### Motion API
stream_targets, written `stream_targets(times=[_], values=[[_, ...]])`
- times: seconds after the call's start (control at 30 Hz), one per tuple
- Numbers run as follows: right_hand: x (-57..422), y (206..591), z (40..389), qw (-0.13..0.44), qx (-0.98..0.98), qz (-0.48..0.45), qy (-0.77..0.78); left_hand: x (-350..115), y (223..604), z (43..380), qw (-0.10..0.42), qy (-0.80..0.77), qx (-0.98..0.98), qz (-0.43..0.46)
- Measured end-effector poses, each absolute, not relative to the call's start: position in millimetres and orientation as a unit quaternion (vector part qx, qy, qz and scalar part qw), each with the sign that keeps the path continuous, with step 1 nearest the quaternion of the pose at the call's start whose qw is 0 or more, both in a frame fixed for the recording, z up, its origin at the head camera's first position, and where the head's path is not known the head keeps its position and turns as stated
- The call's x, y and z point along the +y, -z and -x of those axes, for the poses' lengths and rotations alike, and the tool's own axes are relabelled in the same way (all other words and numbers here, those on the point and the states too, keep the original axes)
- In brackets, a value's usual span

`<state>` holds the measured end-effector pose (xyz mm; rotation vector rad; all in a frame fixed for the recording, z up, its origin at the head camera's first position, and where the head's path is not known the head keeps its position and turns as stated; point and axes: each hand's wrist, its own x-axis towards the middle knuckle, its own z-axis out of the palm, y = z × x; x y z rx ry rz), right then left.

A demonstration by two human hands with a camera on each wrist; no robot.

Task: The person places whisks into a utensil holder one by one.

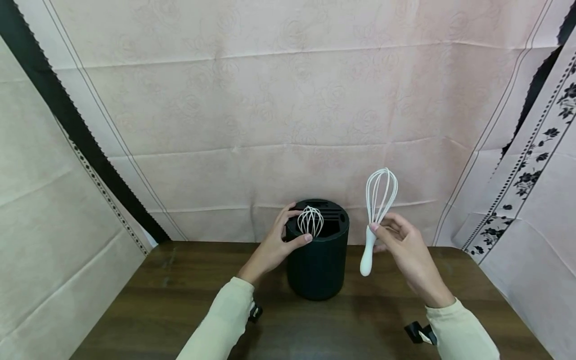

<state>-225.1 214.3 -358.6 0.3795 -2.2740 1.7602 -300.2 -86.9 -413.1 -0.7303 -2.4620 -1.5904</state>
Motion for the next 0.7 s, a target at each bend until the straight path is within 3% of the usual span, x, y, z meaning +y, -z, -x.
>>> stream_targets(times=[0.47,0.7], values=[[203,339,235,0.161,-0.753,-0.149,-0.620,-77,413,288,0.095,0.494,-0.841,0.198],[197,328,241,0.169,-0.724,-0.163,-0.649,-80,412,290,0.079,0.510,-0.833,0.200]])
